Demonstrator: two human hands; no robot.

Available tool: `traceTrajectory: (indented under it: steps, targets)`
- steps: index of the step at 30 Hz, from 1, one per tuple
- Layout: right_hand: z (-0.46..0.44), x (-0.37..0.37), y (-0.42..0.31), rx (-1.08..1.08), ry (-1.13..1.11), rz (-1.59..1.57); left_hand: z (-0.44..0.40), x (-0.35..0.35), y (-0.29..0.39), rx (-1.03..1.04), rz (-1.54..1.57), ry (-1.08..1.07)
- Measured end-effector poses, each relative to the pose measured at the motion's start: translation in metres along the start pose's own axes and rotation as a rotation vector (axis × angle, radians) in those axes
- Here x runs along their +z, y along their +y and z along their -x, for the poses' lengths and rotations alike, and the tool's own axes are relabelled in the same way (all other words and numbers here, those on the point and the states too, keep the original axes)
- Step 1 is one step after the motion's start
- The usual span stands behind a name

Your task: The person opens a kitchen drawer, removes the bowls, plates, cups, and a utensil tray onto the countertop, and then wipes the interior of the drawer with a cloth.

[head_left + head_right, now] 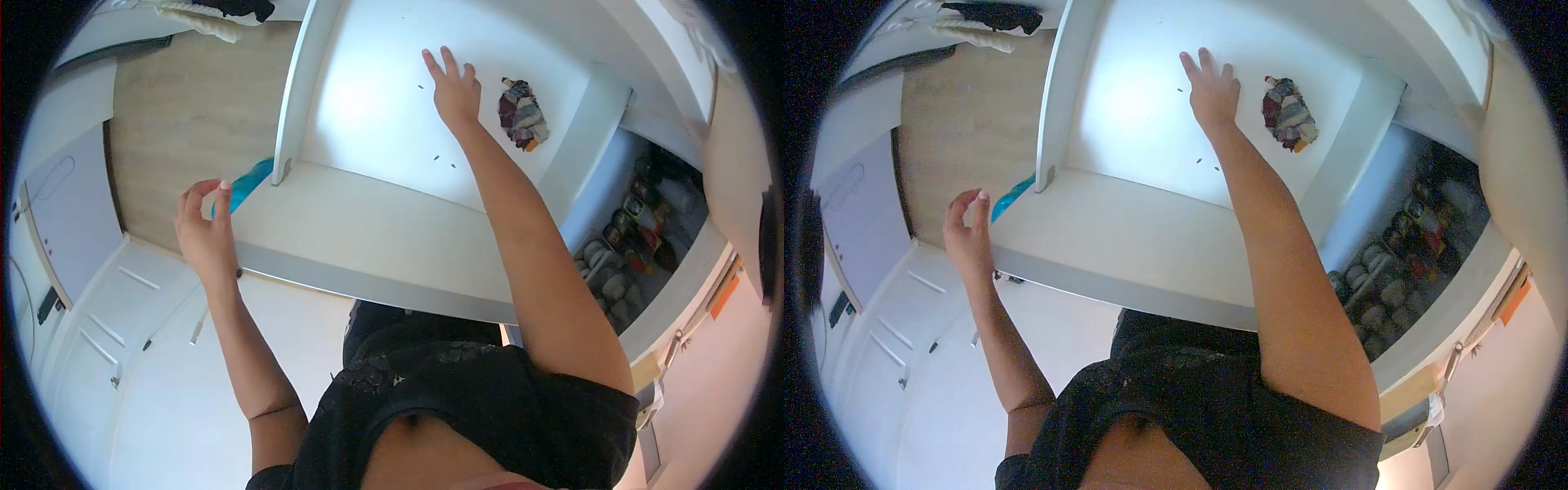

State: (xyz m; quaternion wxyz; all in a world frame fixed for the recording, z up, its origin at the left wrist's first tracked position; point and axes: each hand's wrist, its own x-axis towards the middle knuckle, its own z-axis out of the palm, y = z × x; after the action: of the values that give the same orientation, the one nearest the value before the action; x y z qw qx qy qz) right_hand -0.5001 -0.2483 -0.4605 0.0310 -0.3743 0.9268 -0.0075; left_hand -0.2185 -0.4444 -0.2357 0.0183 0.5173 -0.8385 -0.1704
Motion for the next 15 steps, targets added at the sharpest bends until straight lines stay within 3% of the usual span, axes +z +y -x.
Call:
traceTrajectory:
  steps: [6, 13, 15]
  targets:
    - [-0.022, 0.002, -0.016, 0.1, -0.222, -0.004, -0.002, 0.003, 0.0, -0.023, 0.03, 0.006]
    - [-0.023, -0.01, -0.016, 0.051, -0.246, 0.114, 0.0, -0.001, 0.008, -0.045, 0.059, 0.004]
    - [-0.018, -0.014, -0.02, -0.1, -0.143, 0.035, -0.001, 0.001, 0.005, -0.063, 0.054, 0.001]
